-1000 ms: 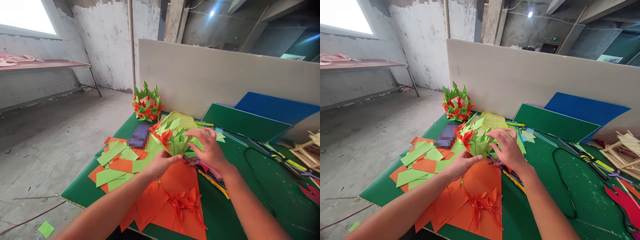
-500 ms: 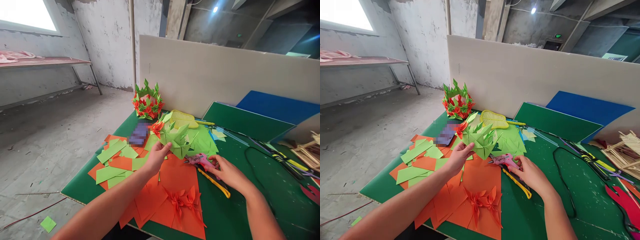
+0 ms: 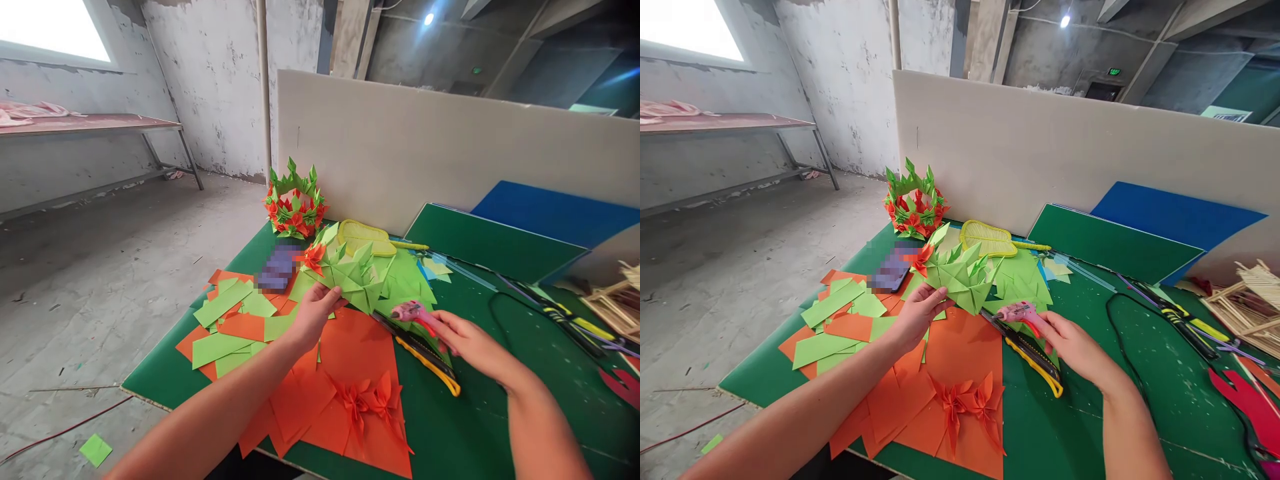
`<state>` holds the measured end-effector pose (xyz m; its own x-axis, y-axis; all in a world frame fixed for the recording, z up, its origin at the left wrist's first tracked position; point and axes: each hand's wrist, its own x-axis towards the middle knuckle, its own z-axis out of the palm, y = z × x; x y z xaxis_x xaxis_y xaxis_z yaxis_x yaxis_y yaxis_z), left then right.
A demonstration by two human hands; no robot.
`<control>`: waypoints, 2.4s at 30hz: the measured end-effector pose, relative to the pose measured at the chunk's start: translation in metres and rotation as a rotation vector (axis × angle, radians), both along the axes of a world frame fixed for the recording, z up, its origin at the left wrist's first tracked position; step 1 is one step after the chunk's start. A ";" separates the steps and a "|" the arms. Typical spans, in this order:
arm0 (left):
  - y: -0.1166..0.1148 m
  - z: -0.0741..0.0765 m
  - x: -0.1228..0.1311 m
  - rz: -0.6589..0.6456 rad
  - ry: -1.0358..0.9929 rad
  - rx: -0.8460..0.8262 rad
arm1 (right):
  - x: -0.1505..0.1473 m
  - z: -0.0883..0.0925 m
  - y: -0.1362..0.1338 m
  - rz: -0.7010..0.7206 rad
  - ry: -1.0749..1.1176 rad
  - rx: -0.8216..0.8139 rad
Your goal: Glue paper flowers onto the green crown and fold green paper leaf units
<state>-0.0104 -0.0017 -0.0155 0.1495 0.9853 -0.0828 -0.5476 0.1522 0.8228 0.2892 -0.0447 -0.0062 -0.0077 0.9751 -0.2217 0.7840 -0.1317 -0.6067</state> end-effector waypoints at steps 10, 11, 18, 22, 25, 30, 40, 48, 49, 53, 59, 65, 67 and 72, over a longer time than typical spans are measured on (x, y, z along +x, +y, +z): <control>0.001 -0.010 0.000 -0.062 0.218 0.005 | -0.063 0.038 0.004 -0.107 -0.280 0.579; 0.000 -0.010 0.000 -0.072 0.226 0.010 | -0.069 0.038 0.008 -0.085 -0.342 0.665; -0.002 -0.002 0.000 -0.079 0.217 0.001 | -0.089 0.039 0.023 0.079 -0.632 1.048; -0.002 -0.001 0.001 -0.083 0.197 0.010 | -0.091 0.042 0.025 0.094 -0.682 1.096; -0.001 -0.002 0.001 -0.077 0.226 -0.011 | -0.089 0.043 0.029 0.072 -0.696 1.136; -0.001 -0.001 0.000 -0.081 0.253 -0.038 | -0.081 0.044 0.033 -0.030 -0.712 1.184; -0.001 -0.005 -0.001 -0.075 0.233 -0.026 | -0.082 0.042 0.019 0.086 -0.684 1.138; -0.001 -0.002 -0.001 -0.063 0.224 -0.054 | -0.075 0.041 0.029 0.023 -0.708 1.186; -0.001 -0.001 -0.001 -0.056 0.224 -0.064 | -0.074 0.042 0.029 0.003 -0.707 1.201; 0.000 -0.002 -0.002 -0.034 0.206 -0.083 | -0.072 0.044 0.027 -0.039 -0.692 1.217; 0.000 -0.001 0.000 -0.041 0.203 -0.065 | -0.079 0.044 0.017 0.049 -0.681 1.228; -0.001 -0.001 -0.001 -0.052 0.222 -0.077 | -0.083 0.046 0.015 0.123 -0.717 1.216; -0.001 -0.002 -0.002 -0.061 0.227 -0.068 | -0.083 0.045 0.017 0.123 -0.710 1.222; 0.001 -0.003 -0.003 -0.076 0.219 -0.052 | -0.077 0.043 0.029 0.065 -0.695 1.265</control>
